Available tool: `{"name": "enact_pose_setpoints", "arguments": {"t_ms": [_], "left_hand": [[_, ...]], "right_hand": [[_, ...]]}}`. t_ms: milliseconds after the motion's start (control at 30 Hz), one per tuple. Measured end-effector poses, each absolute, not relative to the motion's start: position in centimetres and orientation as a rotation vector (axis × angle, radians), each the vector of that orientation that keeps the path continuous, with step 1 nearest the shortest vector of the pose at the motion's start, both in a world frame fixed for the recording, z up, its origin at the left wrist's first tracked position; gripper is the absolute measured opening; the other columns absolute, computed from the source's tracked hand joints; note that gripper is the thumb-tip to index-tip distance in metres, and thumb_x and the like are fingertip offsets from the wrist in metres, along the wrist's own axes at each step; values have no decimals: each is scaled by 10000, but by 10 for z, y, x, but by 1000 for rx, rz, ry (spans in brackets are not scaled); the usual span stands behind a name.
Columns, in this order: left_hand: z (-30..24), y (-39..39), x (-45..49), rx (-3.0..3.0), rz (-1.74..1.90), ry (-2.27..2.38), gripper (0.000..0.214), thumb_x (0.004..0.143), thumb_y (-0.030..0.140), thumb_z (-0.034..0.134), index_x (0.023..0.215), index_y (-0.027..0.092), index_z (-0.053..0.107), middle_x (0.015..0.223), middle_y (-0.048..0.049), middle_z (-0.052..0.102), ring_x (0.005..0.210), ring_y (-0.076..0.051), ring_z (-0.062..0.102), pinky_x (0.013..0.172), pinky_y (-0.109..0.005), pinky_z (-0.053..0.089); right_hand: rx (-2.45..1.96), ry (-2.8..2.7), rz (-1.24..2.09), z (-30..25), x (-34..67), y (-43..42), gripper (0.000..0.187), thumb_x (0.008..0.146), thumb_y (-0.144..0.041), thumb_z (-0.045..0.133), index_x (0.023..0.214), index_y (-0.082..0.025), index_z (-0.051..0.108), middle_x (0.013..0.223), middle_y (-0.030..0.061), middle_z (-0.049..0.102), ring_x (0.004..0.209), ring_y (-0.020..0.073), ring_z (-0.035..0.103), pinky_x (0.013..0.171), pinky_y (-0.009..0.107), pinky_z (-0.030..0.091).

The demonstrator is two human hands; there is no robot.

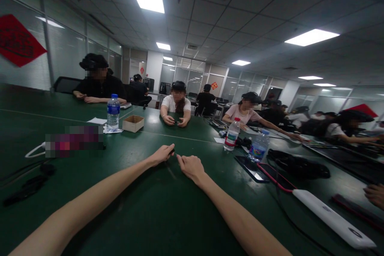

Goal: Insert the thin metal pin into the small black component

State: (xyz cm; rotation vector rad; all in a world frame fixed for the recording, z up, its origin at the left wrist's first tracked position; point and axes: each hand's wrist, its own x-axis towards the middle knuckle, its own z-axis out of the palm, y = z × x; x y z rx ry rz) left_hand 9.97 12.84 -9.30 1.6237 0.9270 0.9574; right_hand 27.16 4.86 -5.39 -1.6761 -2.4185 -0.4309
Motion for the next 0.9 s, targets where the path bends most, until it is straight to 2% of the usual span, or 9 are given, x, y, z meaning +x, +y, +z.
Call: {"name": "enact_pose_setpoints", "arguments": {"t_ms": [233,600,900], "left_hand": [[-91,122,100,1670,1007,888,579,791,725,362,822,162,493,503,62,353,427,-81,300,420,-200,217],[-88,118,100,1772,981,889,530,821,694,332,752,179,439,526,58,378,454,-87,333,445,-208,263],[-83,114,101,1854,1005,919,478,858,635,314,727,187,419,555,50,405,502,-104,381,513,-233,311]], "right_hand": [[-1741,-2324,-401,-57,274,52,731,968,-546,72,888,-190,705,859,113,709,793,211,674,709,282,463],[-1758,-2336,-371,-57,272,51,759,958,-567,51,918,-187,707,900,132,706,832,226,669,756,318,456],[-1742,-2336,-353,-56,272,51,765,958,-564,41,887,-174,696,857,124,704,775,212,669,698,294,462]]}}
